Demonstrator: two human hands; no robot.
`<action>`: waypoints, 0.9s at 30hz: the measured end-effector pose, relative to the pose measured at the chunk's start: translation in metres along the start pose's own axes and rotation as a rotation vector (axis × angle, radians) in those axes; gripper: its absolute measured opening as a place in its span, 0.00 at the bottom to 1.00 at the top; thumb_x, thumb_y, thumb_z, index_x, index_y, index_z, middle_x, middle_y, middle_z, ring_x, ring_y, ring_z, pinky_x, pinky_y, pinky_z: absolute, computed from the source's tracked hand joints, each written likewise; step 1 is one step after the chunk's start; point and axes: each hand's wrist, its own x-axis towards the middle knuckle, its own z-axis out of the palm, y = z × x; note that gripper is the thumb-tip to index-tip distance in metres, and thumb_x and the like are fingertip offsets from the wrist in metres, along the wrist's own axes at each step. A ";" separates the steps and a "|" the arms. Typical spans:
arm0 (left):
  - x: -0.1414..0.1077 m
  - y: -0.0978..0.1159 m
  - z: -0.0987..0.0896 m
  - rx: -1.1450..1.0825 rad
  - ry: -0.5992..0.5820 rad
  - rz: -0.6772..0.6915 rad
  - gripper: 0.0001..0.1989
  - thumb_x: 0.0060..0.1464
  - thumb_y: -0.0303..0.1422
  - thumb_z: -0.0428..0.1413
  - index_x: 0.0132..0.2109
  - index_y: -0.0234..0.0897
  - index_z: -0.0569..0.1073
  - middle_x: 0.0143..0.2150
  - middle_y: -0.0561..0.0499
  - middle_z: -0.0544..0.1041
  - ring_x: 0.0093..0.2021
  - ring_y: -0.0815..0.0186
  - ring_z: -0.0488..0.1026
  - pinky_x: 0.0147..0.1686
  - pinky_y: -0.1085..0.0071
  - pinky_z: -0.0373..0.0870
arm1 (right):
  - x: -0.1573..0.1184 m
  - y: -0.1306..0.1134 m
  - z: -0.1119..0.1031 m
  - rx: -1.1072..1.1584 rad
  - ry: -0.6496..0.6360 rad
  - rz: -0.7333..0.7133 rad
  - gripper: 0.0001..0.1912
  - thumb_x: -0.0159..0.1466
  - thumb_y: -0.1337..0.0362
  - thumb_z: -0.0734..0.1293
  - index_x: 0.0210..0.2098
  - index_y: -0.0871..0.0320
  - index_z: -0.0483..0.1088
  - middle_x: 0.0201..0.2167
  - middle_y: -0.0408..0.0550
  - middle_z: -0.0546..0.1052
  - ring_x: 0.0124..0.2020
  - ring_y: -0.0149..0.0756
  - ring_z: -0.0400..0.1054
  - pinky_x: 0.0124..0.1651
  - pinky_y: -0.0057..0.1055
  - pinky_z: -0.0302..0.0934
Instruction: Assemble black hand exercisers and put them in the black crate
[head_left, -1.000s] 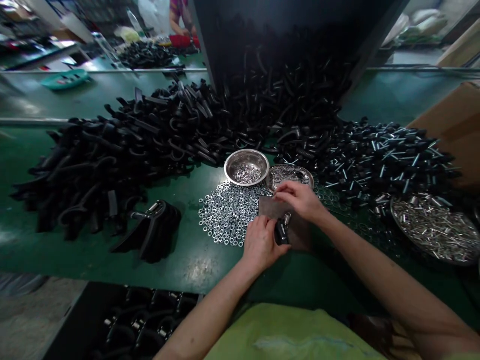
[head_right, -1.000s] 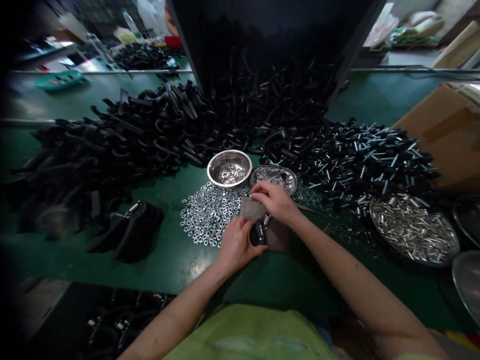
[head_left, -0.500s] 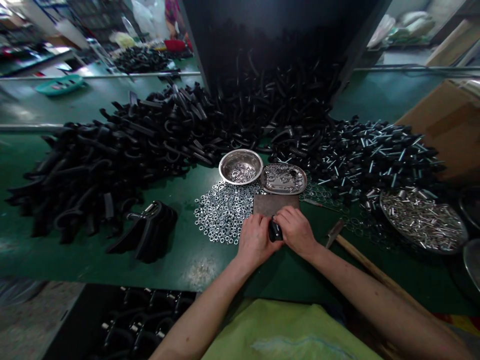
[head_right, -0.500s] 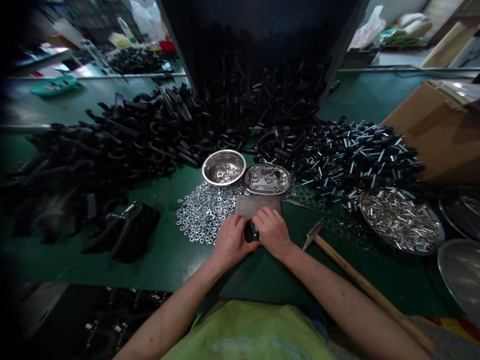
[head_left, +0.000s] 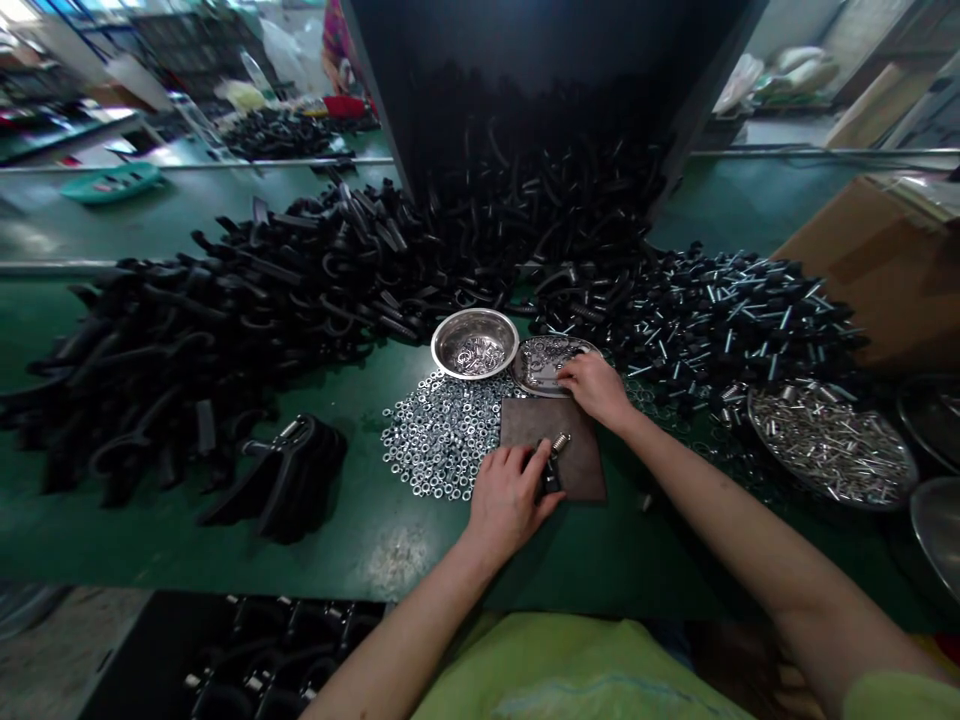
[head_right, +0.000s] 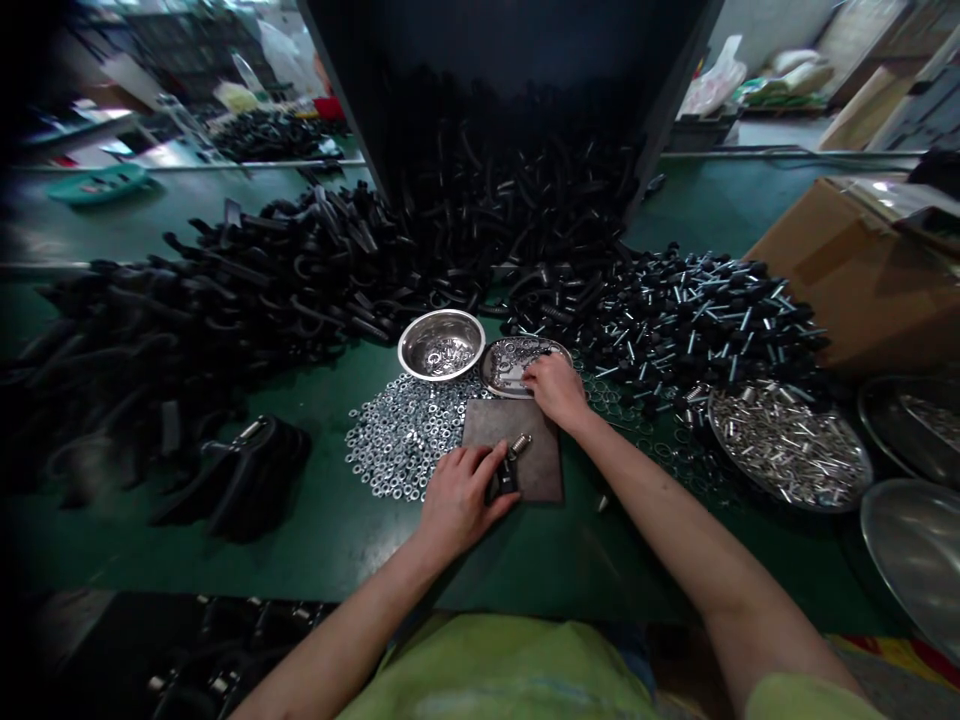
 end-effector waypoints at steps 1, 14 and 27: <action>0.000 0.000 0.000 -0.002 -0.002 0.002 0.31 0.53 0.44 0.56 0.61 0.40 0.60 0.48 0.44 0.71 0.47 0.55 0.66 0.46 0.58 0.63 | 0.004 0.001 0.004 -0.018 -0.014 -0.001 0.09 0.61 0.65 0.64 0.33 0.57 0.77 0.35 0.51 0.76 0.44 0.42 0.63 0.46 0.34 0.56; 0.001 -0.004 0.007 -0.092 0.026 0.018 0.31 0.51 0.42 0.58 0.60 0.38 0.61 0.48 0.44 0.71 0.47 0.56 0.66 0.46 0.58 0.65 | 0.009 -0.001 0.000 -0.163 -0.163 -0.025 0.09 0.62 0.67 0.63 0.38 0.61 0.74 0.39 0.56 0.76 0.44 0.43 0.65 0.46 0.33 0.56; 0.002 -0.005 0.009 -0.184 0.050 -0.010 0.30 0.49 0.42 0.60 0.59 0.39 0.65 0.47 0.44 0.72 0.48 0.55 0.67 0.48 0.57 0.66 | 0.010 -0.003 -0.007 0.078 -0.072 0.101 0.10 0.61 0.71 0.61 0.39 0.61 0.71 0.37 0.56 0.77 0.42 0.42 0.69 0.44 0.34 0.60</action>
